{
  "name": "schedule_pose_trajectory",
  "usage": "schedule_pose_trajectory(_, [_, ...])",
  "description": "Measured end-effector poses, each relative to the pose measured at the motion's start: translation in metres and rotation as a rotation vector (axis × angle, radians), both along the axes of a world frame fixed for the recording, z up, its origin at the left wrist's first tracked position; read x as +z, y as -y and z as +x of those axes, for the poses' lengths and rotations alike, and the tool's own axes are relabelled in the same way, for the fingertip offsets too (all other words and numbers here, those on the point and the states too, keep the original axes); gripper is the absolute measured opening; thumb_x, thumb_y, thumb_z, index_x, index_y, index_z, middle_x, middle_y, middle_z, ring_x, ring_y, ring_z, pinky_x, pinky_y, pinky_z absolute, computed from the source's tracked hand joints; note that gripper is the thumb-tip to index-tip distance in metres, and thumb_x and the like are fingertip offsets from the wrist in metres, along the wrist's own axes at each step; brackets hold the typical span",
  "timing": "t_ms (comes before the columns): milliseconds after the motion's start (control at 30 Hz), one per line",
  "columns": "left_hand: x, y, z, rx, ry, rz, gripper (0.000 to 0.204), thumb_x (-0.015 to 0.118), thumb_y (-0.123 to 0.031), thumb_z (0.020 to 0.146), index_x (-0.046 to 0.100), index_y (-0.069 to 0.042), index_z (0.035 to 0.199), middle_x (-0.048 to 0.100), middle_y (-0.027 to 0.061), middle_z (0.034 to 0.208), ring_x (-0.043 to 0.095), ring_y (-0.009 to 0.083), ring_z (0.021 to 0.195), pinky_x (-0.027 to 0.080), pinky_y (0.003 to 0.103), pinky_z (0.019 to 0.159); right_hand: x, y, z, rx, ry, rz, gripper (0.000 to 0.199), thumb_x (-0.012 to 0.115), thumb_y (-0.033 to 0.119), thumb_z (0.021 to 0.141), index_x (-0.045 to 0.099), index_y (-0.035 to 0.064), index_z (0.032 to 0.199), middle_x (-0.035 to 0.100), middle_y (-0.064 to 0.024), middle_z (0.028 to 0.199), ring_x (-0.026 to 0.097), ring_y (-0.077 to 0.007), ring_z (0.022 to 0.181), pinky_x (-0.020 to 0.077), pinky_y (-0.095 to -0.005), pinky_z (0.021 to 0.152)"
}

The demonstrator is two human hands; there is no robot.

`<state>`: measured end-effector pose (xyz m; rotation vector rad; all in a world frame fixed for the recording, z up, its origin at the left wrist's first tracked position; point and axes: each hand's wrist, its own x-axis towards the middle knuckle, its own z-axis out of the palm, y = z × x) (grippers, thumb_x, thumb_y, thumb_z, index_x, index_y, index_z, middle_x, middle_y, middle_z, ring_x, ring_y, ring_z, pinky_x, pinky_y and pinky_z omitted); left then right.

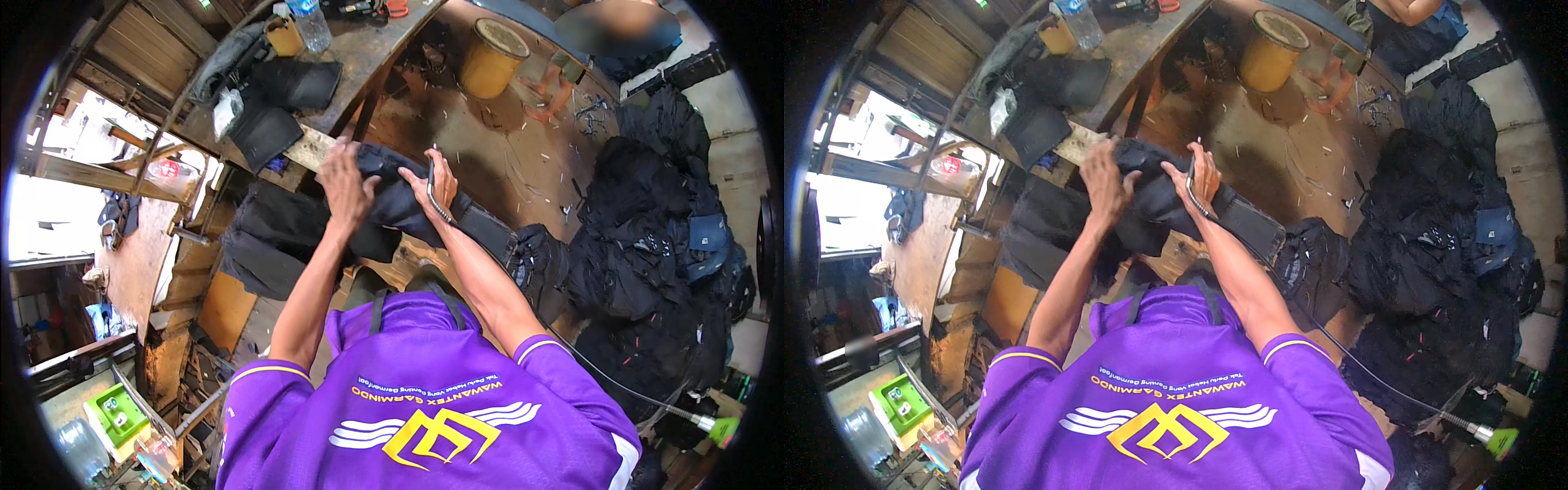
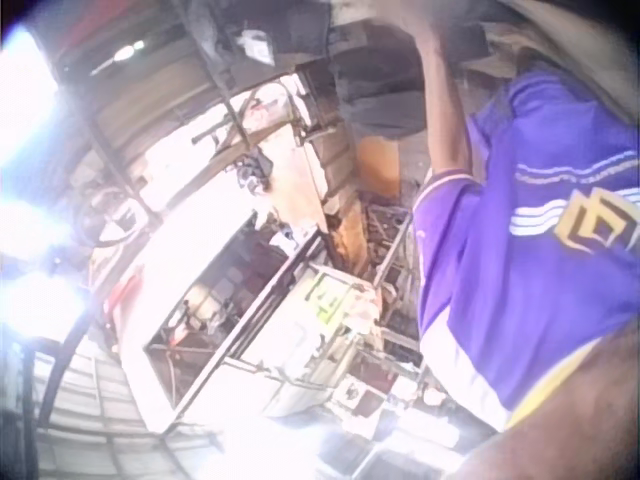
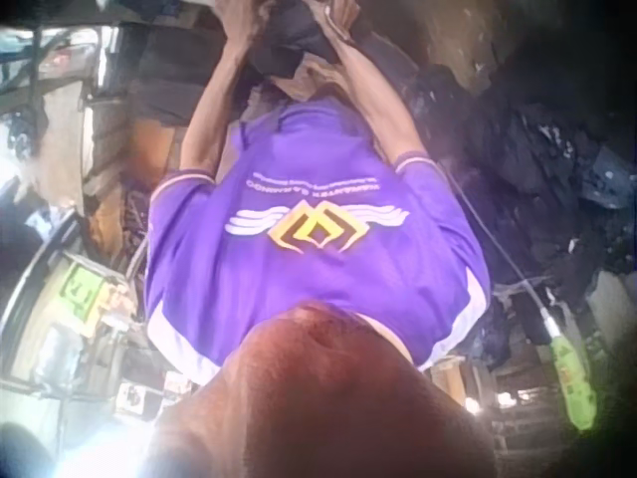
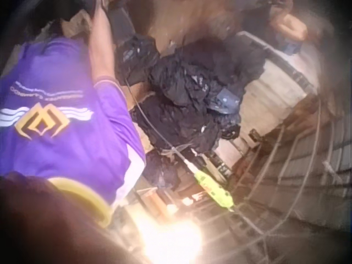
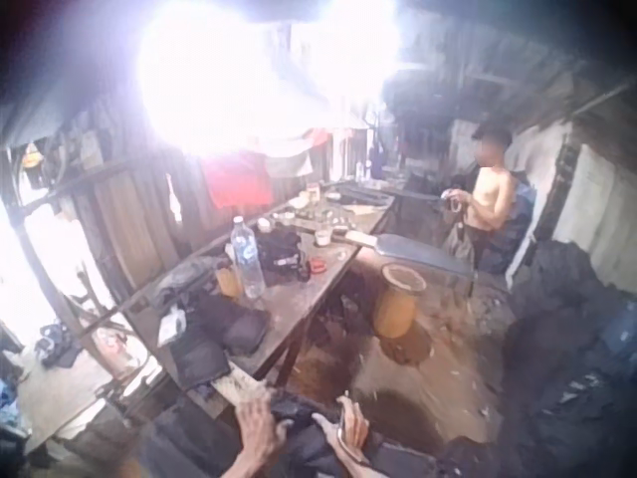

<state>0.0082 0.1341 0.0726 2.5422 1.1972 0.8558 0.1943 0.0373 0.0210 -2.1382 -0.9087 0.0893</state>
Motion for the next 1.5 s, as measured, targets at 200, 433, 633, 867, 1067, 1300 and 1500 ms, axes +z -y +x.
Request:
schedule_pose_trajectory(200, [-0.038,0.097,0.006,-0.385,-0.336,-0.224,0.083,0.064,-0.058,0.106,0.043,-0.015,0.173,0.027,0.0138,0.185,0.018,0.0339,0.173,0.008,0.062,0.138,-0.003,0.040,0.025,0.125,-0.207,0.374,0.034,0.090,0.016,0.096,0.075,0.0021,0.123,0.081,-0.0112,0.118,0.075,-0.0199,0.107,0.0573,-0.0336,0.100])
schedule_pose_trajectory(433, [-0.032,0.039,0.010,-0.314,-0.090,-0.103,0.037,0.092,-0.031,0.085,0.081,-0.020,0.118,0.071,0.0028,0.150,0.052,0.0328,0.152,0.036,0.056,0.128,0.005,0.108,0.048,0.579,-0.245,0.282,0.020,0.079,0.005,0.098,0.078,-0.0029,0.116,0.083,-0.0190,0.113,0.080,-0.0395,0.116,0.0631,-0.0454,0.101])
schedule_pose_trajectory(633, [-0.045,-0.013,0.027,-0.452,-0.358,-0.138,0.092,0.083,-0.083,0.069,0.070,-0.043,0.151,0.025,0.0103,0.186,0.012,0.0387,0.173,-0.004,0.065,0.137,-0.014,0.074,0.054,0.783,-0.003,0.276,0.031,0.082,0.001,0.088,0.078,-0.0056,0.118,0.084,-0.0220,0.111,0.083,-0.0358,0.110,0.0656,-0.0461,0.104])
schedule_pose_trajectory(867, [-0.039,-0.017,0.024,-0.472,-0.468,-0.392,0.088,0.083,-0.078,0.081,0.069,-0.033,0.155,0.018,0.0248,0.185,0.011,0.0448,0.172,0.003,0.064,0.136,-0.026,0.058,0.045,0.775,0.097,0.274,0.027,0.084,0.003,0.080,0.081,-0.0029,0.107,0.083,-0.0181,0.102,0.084,-0.0345,0.105,0.0677,-0.0471,0.101])
schedule_pose_trajectory(1067, [-0.034,-0.018,0.027,-0.463,-0.496,-0.390,0.089,0.084,-0.079,0.079,0.070,-0.033,0.154,0.023,0.0244,0.184,0.014,0.0450,0.171,0.006,0.064,0.136,-0.029,0.056,0.044,0.757,0.076,0.271,0.025,0.084,0.003,0.079,0.083,-0.0032,0.103,0.084,-0.0175,0.100,0.084,-0.0327,0.103,0.0683,-0.0468,0.100])
schedule_pose_trajectory(1300, [-0.037,-0.017,0.026,-0.476,-0.439,-0.374,0.088,0.088,-0.076,0.076,0.071,-0.032,0.151,0.023,0.0216,0.184,0.013,0.0443,0.172,0.006,0.065,0.136,-0.032,0.060,0.047,0.770,0.045,0.272,0.025,0.084,0.004,0.079,0.083,-0.0036,0.103,0.084,-0.0177,0.099,0.084,-0.0330,0.103,0.0684,-0.0476,0.100])
schedule_pose_trajectory(1500, [-0.036,-0.014,0.029,-0.454,-0.449,-0.362,0.089,0.089,-0.076,0.074,0.071,-0.034,0.150,0.022,0.0204,0.185,0.012,0.0433,0.172,0.006,0.066,0.136,-0.028,0.067,0.049,0.788,0.042,0.237,0.027,0.081,0.004,0.080,0.082,-0.0077,0.105,0.084,-0.0223,0.100,0.084,-0.0356,0.104,0.0674,-0.0479,0.101])
